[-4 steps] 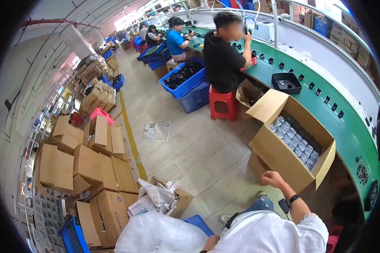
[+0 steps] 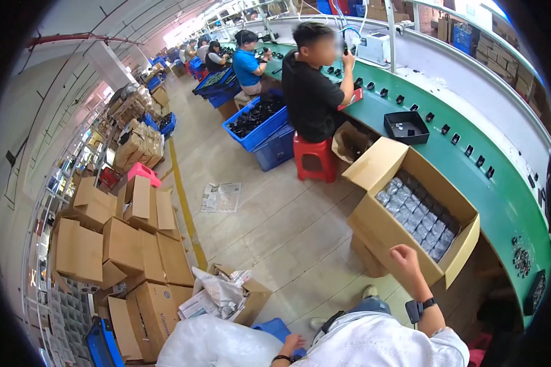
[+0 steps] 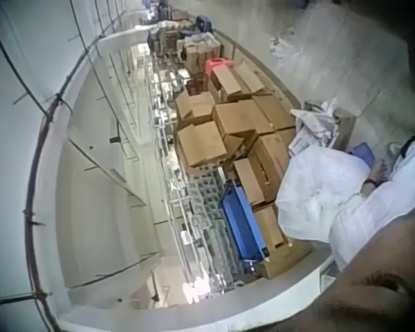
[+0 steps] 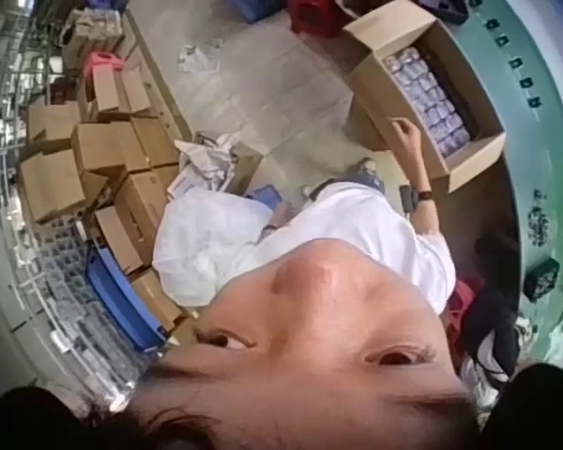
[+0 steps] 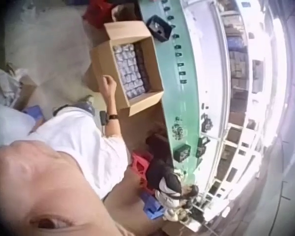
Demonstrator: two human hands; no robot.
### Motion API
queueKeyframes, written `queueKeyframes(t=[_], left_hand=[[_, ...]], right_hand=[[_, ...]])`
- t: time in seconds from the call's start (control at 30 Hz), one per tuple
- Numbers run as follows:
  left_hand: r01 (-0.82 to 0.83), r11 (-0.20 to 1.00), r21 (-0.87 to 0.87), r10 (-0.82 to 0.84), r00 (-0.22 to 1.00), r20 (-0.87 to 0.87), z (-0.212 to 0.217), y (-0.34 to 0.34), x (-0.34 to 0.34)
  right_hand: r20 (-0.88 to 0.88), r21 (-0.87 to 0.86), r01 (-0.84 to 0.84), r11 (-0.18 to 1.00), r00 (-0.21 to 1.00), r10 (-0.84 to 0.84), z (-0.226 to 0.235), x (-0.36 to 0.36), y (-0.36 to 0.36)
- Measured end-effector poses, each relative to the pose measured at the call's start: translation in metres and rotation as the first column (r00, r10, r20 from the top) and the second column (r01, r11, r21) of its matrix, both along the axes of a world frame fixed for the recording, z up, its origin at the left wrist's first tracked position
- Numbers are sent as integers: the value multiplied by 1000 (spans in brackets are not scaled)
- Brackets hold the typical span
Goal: Placing mechanical parts into plastic bags and then into a cardboard box on a factory assembly line.
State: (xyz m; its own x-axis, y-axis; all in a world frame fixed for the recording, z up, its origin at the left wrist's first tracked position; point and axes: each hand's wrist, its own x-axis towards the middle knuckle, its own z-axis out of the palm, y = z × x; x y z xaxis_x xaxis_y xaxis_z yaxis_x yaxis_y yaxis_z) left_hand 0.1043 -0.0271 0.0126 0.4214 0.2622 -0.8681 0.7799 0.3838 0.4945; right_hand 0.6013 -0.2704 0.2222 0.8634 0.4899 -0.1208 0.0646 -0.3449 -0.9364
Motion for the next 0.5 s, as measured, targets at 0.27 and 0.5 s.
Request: queueKeyframes(t=[0.27,0.5], left_hand=[[26,997,71,-29,999,43,29,28,231],[188,982,-19,-189,982,-27,32,36,297]], right_hand=[[-423,-93,700,708,616,-665,-136,190,-119],[130,-768,303,564,936,-326,-296,208,-183]])
